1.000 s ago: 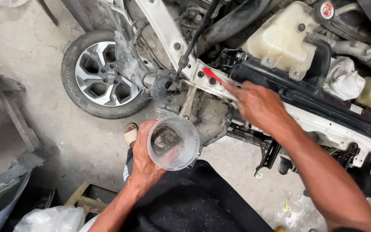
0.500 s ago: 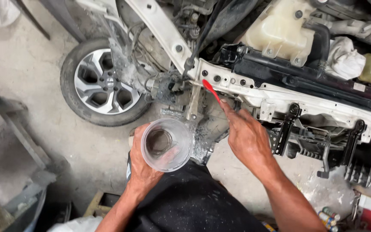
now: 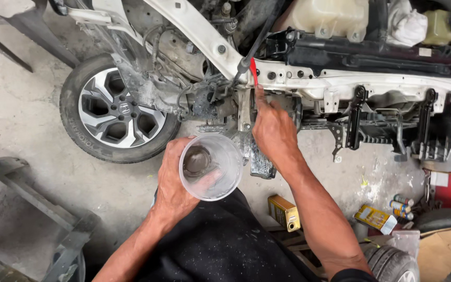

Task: The person scrubs the white front frame and radiator support of a car with a red brush, dipping the brush into a plastic cup of liquid held in the other hand, working along the frame rails and around brackets. They then wipe the frame and nearby engine parts with a white cloth.

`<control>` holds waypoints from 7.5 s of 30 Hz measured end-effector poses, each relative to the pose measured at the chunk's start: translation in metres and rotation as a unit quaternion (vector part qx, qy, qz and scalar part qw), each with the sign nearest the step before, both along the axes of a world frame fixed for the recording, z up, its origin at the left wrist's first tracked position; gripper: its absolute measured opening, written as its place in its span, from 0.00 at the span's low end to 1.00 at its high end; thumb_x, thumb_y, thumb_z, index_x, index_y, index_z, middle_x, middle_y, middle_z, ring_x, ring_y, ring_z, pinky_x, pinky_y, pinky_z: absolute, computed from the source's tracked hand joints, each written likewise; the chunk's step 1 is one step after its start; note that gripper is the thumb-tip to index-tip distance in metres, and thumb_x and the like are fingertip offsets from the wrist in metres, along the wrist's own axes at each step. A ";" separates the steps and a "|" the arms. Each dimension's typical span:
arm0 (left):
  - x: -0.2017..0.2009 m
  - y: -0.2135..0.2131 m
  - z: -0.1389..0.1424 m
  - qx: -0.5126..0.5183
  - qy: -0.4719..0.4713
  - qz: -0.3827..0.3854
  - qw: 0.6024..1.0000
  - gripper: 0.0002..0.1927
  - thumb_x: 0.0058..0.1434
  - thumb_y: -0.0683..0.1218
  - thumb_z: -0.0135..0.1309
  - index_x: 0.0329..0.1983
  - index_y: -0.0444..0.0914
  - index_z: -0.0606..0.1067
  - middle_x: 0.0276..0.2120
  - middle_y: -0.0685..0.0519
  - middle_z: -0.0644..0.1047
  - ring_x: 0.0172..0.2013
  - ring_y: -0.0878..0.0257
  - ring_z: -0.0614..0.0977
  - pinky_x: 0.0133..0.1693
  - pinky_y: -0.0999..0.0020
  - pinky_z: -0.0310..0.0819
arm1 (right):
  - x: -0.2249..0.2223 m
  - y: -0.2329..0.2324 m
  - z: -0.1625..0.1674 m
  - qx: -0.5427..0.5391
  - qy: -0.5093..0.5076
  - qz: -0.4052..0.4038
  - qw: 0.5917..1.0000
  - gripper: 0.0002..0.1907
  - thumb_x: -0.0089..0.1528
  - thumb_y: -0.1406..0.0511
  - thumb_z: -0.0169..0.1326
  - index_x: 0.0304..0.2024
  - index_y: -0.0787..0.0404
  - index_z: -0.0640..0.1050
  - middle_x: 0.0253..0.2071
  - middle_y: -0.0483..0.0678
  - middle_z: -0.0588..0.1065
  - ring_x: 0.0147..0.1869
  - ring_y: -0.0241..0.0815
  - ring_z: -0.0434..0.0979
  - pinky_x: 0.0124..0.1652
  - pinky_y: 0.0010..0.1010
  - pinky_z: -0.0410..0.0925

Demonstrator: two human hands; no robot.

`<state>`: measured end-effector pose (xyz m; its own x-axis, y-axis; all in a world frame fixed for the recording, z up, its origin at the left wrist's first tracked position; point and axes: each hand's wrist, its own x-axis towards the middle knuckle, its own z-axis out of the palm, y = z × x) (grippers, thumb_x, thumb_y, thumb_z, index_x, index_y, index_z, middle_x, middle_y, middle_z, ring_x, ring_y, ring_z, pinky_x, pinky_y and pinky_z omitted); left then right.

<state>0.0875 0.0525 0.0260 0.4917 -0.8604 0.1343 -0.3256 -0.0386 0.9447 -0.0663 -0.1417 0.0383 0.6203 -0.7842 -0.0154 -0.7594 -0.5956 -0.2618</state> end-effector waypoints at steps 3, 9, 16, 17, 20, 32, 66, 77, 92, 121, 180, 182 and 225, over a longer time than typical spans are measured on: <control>0.003 0.000 0.001 -0.031 -0.007 -0.011 0.999 0.38 0.53 0.51 0.70 0.61 0.36 0.65 0.53 0.43 0.72 0.51 0.48 0.78 0.53 0.57 0.74 | 0.001 -0.001 -0.002 0.023 0.037 -0.003 0.999 0.32 0.61 0.74 0.48 0.70 0.63 0.68 0.35 0.68 0.74 0.34 0.67 0.78 0.32 0.53 0.72; 0.001 0.000 0.001 0.007 0.019 -0.025 0.999 0.34 0.53 0.51 0.70 0.60 0.37 0.69 0.51 0.45 0.73 0.50 0.51 0.79 0.52 0.59 0.75 | 0.001 0.005 -0.014 -0.022 -0.006 -0.013 1.000 0.29 0.63 0.74 0.48 0.69 0.63 0.69 0.37 0.65 0.75 0.35 0.67 0.78 0.34 0.53 0.73; 0.007 -0.006 0.007 -0.007 0.016 -0.015 1.000 0.34 0.52 0.51 0.69 0.59 0.36 0.69 0.50 0.45 0.72 0.49 0.50 0.79 0.50 0.58 0.75 | -0.037 0.013 0.012 0.047 0.089 -0.087 0.991 0.32 0.63 0.74 0.45 0.72 0.60 0.65 0.38 0.60 0.74 0.28 0.58 0.80 0.27 0.47 0.74; 0.009 -0.008 0.007 -0.017 0.030 -0.014 0.999 0.35 0.53 0.51 0.69 0.60 0.36 0.68 0.50 0.46 0.72 0.49 0.51 0.79 0.50 0.58 0.75 | -0.040 0.011 0.014 0.032 0.066 -0.086 0.994 0.31 0.63 0.74 0.47 0.71 0.58 0.68 0.36 0.59 0.75 0.30 0.60 0.79 0.29 0.49 0.73; 0.010 -0.013 0.005 -0.010 0.017 -0.017 1.000 0.34 0.52 0.51 0.69 0.59 0.36 0.68 0.49 0.45 0.73 0.48 0.50 0.79 0.50 0.58 0.75 | -0.039 0.000 0.006 -0.025 0.027 0.006 0.999 0.34 0.60 0.73 0.48 0.71 0.65 0.66 0.37 0.57 0.76 0.35 0.58 0.79 0.35 0.46 0.75; -0.002 -0.023 0.002 0.020 0.013 -0.010 1.000 0.33 0.52 0.51 0.70 0.58 0.37 0.70 0.49 0.45 0.73 0.48 0.50 0.79 0.49 0.57 0.75 | -0.036 -0.014 -0.010 -0.007 0.048 -0.027 0.998 0.30 0.64 0.72 0.46 0.70 0.60 0.68 0.43 0.66 0.75 0.37 0.66 0.79 0.35 0.50 0.74; -0.047 -0.036 0.007 0.025 0.020 -0.031 0.999 0.33 0.52 0.53 0.70 0.57 0.38 0.70 0.49 0.47 0.74 0.49 0.51 0.79 0.49 0.57 0.75 | -0.065 -0.036 0.002 0.169 0.089 -0.148 0.970 0.26 0.73 0.68 0.37 0.75 0.52 0.62 0.43 0.63 0.77 0.34 0.61 0.81 0.34 0.45 0.74; -0.040 -0.025 0.004 0.026 0.012 -0.019 0.999 0.33 0.52 0.52 0.70 0.57 0.37 0.70 0.48 0.46 0.74 0.48 0.49 0.79 0.49 0.58 0.76 | -0.100 -0.085 0.016 -0.006 0.057 0.018 0.998 0.26 0.67 0.71 0.44 0.67 0.52 0.74 0.38 0.63 0.77 0.38 0.67 0.78 0.39 0.54 0.71; -0.029 -0.012 -0.001 -0.027 0.015 0.066 0.997 0.35 0.54 0.52 0.70 0.60 0.37 0.68 0.51 0.45 0.74 0.49 0.51 0.80 0.49 0.59 0.77 | -0.074 -0.079 0.034 0.018 0.041 0.058 0.997 0.27 0.66 0.71 0.46 0.69 0.53 0.71 0.36 0.63 0.75 0.37 0.67 0.77 0.38 0.54 0.70; -0.082 -0.027 -0.002 0.032 -0.001 0.165 0.986 0.35 0.54 0.52 0.70 0.60 0.35 0.68 0.50 0.46 0.74 0.50 0.51 0.79 0.52 0.57 0.74 | -0.065 -0.108 0.020 -0.076 0.014 0.284 0.956 0.33 0.61 0.74 0.50 0.69 0.49 0.72 0.38 0.50 0.73 0.35 0.51 0.76 0.34 0.43 0.72; -0.096 -0.050 -0.012 0.013 0.009 0.146 0.989 0.35 0.55 0.51 0.70 0.61 0.36 0.67 0.51 0.45 0.72 0.50 0.51 0.79 0.52 0.59 0.75 | -0.142 -0.163 0.035 -0.004 0.007 0.213 0.977 0.29 0.63 0.73 0.50 0.67 0.51 0.73 0.43 0.57 0.79 0.42 0.59 0.79 0.42 0.44 0.73; -0.100 -0.053 -0.015 0.033 -0.007 0.145 0.989 0.35 0.54 0.50 0.70 0.60 0.35 0.68 0.51 0.44 0.73 0.51 0.50 0.78 0.52 0.58 0.74 | -0.139 -0.179 0.030 0.017 0.087 0.193 0.977 0.28 0.66 0.73 0.49 0.68 0.47 0.73 0.42 0.57 0.79 0.41 0.57 0.79 0.42 0.45 0.73; -0.101 -0.071 -0.005 -0.005 0.026 0.084 0.996 0.33 0.56 0.49 0.69 0.61 0.36 0.68 0.52 0.46 0.73 0.50 0.52 0.79 0.51 0.60 0.76 | -0.084 -0.132 0.033 0.004 0.091 0.179 0.980 0.28 0.64 0.71 0.48 0.68 0.54 0.72 0.37 0.59 0.76 0.33 0.63 0.77 0.33 0.53 0.72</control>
<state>-0.0132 -0.0190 0.0209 0.6352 -0.7639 0.1142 -0.2668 -0.0782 0.9606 -0.1506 -0.2737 0.0711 0.8417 -0.5168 -0.1566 -0.5373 -0.8306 -0.1465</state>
